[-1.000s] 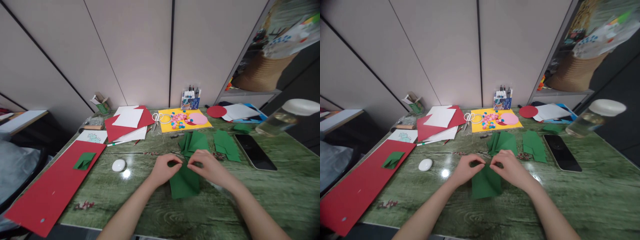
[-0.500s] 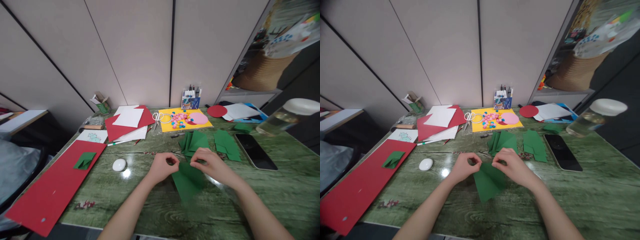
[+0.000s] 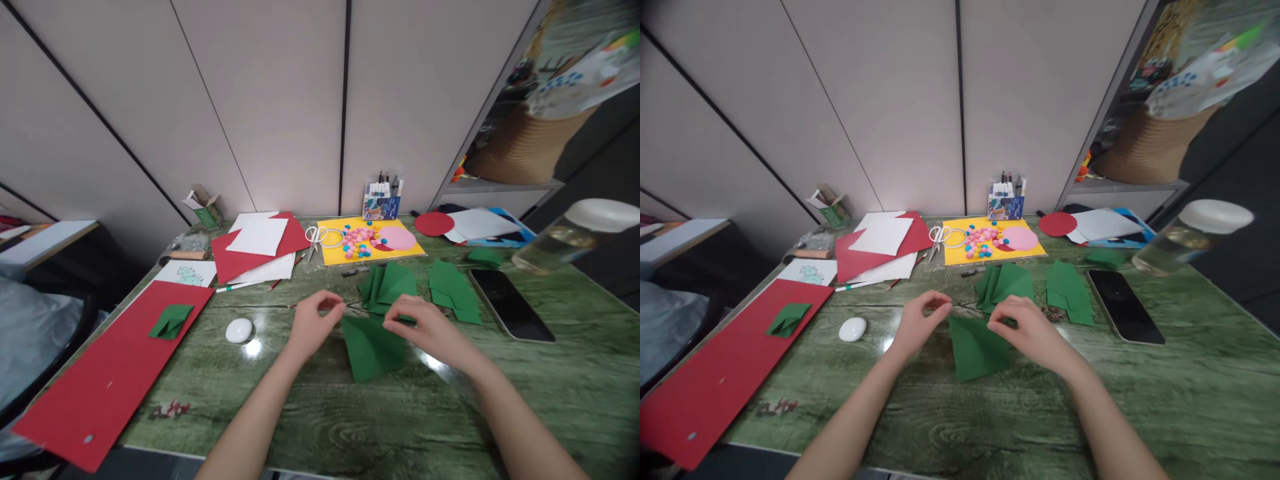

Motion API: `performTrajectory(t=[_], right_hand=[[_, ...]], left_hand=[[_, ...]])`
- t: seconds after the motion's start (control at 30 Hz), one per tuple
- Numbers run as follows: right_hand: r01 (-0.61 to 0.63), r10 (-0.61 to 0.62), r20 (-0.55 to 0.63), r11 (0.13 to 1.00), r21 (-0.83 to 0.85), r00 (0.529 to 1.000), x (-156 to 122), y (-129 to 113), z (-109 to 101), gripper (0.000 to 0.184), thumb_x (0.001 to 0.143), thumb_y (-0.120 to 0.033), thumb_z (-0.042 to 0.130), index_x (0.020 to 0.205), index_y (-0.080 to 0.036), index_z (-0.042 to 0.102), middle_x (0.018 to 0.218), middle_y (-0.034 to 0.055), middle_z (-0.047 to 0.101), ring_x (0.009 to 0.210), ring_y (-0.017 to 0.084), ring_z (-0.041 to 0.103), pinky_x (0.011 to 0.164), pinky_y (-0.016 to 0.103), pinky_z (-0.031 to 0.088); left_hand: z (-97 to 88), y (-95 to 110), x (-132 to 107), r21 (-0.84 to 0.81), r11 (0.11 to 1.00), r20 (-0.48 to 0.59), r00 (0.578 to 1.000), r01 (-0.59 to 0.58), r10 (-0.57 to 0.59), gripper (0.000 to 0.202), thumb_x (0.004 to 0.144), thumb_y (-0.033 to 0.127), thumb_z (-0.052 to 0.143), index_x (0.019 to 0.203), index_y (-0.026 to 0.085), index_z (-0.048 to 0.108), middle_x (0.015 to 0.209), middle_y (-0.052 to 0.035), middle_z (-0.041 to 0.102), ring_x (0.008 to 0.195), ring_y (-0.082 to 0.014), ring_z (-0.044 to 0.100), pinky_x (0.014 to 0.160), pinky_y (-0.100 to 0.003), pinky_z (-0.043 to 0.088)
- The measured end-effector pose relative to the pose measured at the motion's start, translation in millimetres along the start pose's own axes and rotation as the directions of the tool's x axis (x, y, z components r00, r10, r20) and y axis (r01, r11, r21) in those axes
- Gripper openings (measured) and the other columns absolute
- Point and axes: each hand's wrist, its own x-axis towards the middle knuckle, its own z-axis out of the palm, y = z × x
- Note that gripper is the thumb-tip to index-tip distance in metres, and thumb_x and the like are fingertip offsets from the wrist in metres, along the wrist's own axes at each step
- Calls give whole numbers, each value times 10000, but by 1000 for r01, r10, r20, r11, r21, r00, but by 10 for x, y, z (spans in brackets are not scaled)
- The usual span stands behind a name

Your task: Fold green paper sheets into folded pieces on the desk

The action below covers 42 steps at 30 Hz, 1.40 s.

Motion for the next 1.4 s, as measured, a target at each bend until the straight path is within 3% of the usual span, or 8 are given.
performTrajectory(t=[0.13,0.3,0.43,0.9,1.07,1.2,1.3,1.4], right_hand=[[28,-28,-24,1000,-9,999,19,10,95,148,829,-306,536,740,-207,603,760,18,620,781,177,534,742,314,370],[82,-89,-69,992,-96,994,37,-33,260,69,798,-209,554,818,-224,619,793,12,635,822,183,525,801,345,335],[112,-125,-93,984,-136,988,27,-135,341,87,781,-151,539,758,-206,602,726,3,619,787,169,515,817,346,319],[69,-97,-126,975,-211,987,-9,9,68,96,732,-135,557,662,-201,562,669,-20,604,729,147,524,778,314,326],[-51,-31,-226,937,-346,974,-1,176,-8,124,732,-163,554,614,-200,570,635,-8,605,716,174,535,797,361,322],[-56,19,-286,991,-119,958,4,119,-13,127,817,-250,518,757,-217,625,767,11,653,779,177,559,742,318,374],[33,-37,-187,999,-22,982,10,-27,70,120,808,-320,566,854,-243,646,834,14,664,845,184,559,779,326,378],[71,-72,-153,997,-12,986,22,-119,171,94,797,-306,591,777,-235,650,758,11,653,793,176,557,773,335,373]], left_hand=[[108,37,-62,-93,995,163,987,22,-7,125,733,271,620,778,169,675,772,-21,696,732,-147,618,686,-231,456],[186,61,-111,-11,999,192,980,-49,50,77,748,222,615,735,176,676,751,-9,695,716,-142,619,698,-233,446],[223,67,-147,103,985,202,973,-138,115,68,764,222,607,772,182,661,782,-6,687,745,-146,613,714,-244,435],[66,92,-85,155,971,117,979,-183,166,70,800,207,562,772,191,624,801,-5,675,784,-146,601,737,-248,427],[-40,87,-38,134,983,17,992,-126,125,89,800,228,558,766,190,630,797,-8,677,767,-144,603,722,-242,435],[-16,110,-46,96,991,40,995,-92,89,80,777,230,580,747,193,644,786,-5,687,761,-149,607,722,-245,437],[82,122,-84,49,995,109,991,-87,82,82,771,229,581,745,188,646,777,-9,686,755,-149,608,722,-251,439],[155,133,-117,15,997,132,989,-72,69,79,765,217,574,747,181,642,772,-14,679,746,-147,604,715,-247,445]])
